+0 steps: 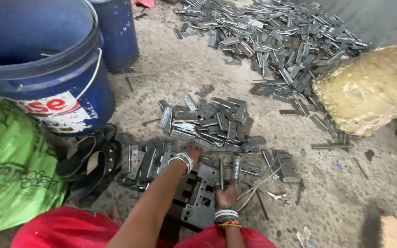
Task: The person assembles metal hinges by hand using a metal jig. The person picks up metal plates and pins, positions them in the jig, and presses them together to form completed hinges.
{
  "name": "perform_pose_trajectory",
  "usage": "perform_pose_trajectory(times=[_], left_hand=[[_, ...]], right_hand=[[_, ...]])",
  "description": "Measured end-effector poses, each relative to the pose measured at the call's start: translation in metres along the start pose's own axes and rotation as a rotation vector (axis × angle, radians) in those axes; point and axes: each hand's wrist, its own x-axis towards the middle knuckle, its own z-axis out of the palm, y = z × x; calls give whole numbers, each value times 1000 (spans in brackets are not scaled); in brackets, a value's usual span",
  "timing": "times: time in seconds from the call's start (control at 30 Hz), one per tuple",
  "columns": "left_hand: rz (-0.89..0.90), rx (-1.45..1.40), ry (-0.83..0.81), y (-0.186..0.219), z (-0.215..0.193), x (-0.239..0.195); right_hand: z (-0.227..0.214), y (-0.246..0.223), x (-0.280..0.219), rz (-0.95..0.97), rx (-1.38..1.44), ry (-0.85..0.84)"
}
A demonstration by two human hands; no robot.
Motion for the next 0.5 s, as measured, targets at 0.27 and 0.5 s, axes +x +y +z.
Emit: perform_pose_trajectory(times=[0.27, 0.5], left_hand=[[1, -30, 14, -7, 7, 45], [119, -295, 310, -28, 11, 55]], right_hand=[[-8, -12, -8, -77, -32, 41], [-12, -15, -12, -95, -13, 53]])
